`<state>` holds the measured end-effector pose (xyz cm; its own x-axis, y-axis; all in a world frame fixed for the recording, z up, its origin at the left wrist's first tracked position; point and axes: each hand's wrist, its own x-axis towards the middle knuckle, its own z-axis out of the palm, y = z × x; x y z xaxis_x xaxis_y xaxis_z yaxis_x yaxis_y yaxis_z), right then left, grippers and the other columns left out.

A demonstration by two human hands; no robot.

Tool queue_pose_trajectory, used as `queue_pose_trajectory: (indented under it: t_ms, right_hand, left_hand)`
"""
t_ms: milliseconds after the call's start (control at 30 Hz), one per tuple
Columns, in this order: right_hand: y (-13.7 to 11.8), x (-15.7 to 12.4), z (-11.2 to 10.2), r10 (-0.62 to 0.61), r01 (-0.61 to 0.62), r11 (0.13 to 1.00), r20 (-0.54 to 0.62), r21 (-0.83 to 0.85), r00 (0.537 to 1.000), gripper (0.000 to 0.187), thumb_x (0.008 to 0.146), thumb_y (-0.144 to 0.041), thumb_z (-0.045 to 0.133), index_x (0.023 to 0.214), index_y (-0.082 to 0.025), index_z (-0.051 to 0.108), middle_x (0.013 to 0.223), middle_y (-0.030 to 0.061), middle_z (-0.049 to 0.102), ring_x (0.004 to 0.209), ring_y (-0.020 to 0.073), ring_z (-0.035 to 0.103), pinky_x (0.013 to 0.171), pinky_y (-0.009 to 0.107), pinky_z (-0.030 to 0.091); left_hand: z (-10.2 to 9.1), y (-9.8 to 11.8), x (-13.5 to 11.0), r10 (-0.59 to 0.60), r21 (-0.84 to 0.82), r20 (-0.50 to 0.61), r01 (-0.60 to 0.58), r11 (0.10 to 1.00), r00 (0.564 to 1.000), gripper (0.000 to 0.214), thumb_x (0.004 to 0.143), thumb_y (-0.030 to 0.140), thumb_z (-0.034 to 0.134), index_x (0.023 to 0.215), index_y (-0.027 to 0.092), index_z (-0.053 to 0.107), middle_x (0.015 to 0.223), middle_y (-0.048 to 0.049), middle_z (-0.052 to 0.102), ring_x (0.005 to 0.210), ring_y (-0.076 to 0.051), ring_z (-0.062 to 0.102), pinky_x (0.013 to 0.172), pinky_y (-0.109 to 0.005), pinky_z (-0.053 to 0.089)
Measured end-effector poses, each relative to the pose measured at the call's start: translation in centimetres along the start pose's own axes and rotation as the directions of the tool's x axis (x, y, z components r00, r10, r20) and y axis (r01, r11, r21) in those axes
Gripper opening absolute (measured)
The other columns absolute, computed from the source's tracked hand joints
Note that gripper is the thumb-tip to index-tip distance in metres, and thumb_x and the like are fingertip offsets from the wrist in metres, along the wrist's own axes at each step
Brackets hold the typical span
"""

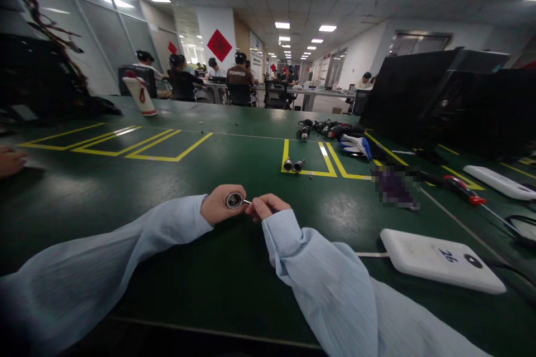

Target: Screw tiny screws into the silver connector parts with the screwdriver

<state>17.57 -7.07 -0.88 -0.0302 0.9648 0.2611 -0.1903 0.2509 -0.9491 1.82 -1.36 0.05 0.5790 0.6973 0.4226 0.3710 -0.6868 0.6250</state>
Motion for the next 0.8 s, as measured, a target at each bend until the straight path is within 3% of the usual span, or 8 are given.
queue_pose_trajectory:
  t_ms: [233,333,533,633,800]
  right_hand:
    - [1.0,0.2,0.2,0.102,-0.116,0.971,0.075,0.211,0.992,0.026,0.062,-0.042,0.067,0.063,-0.016,0.06,0.066,0.0032,0.066,0.061,0.0122,0.057,0.048,0.022,0.048]
    - [0.8,0.3,0.1,0.116,-0.13,0.965,0.075,0.229,0.99,0.026,0.061,-0.041,0.067,0.063,-0.017,0.06,0.065,0.003,0.066,0.061,0.0119,0.058,0.048,0.021,0.047]
    - [0.3,0.4,-0.4,0.1,-0.101,0.99,0.017,0.098,0.995,0.026,0.064,-0.042,0.064,0.061,-0.016,0.059,0.062,0.0032,0.065,0.055,0.0104,0.056,0.046,0.021,0.045]
    - [0.3,0.5,-0.5,0.116,-0.118,0.987,0.027,0.109,0.993,0.027,0.063,-0.041,0.065,0.061,-0.016,0.06,0.061,0.0031,0.066,0.055,0.0106,0.056,0.045,0.02,0.045]
    - [0.3,1.0,-0.8,0.267,-0.301,0.917,0.16,0.262,0.95,0.029,0.059,-0.043,0.068,0.059,-0.016,0.058,0.057,0.0022,0.065,0.051,0.0106,0.056,0.044,0.021,0.045]
  left_hand:
    - [-0.3,0.1,0.0,-0.04,-0.107,-0.025,0.037,0.994,0.999,0.02,0.066,0.028,0.058,0.061,0.012,0.047,0.055,0.0021,0.048,0.05,-0.007,0.043,0.046,-0.018,0.036]
    - [-0.2,0.1,-0.1,-0.047,-0.122,-0.022,0.044,0.992,0.999,0.02,0.066,0.029,0.058,0.062,0.012,0.047,0.055,0.0021,0.049,0.05,-0.007,0.044,0.046,-0.018,0.036]
    - [0.0,0.1,-0.2,-0.03,0.078,-0.039,0.033,0.996,0.999,0.021,0.067,0.031,0.058,0.061,0.013,0.049,0.055,0.0027,0.049,0.049,-0.007,0.043,0.046,-0.018,0.035]
    - [0.1,0.1,-0.3,0.0,0.161,-0.013,0.002,0.987,1.0,0.023,0.066,0.033,0.06,0.061,0.013,0.05,0.055,0.0025,0.049,0.049,-0.007,0.043,0.046,-0.018,0.034]
    - [0.1,0.1,-0.3,0.033,0.111,0.057,-0.039,0.993,0.998,0.025,0.067,0.035,0.06,0.06,0.012,0.05,0.054,0.0027,0.049,0.048,-0.006,0.043,0.045,-0.018,0.034]
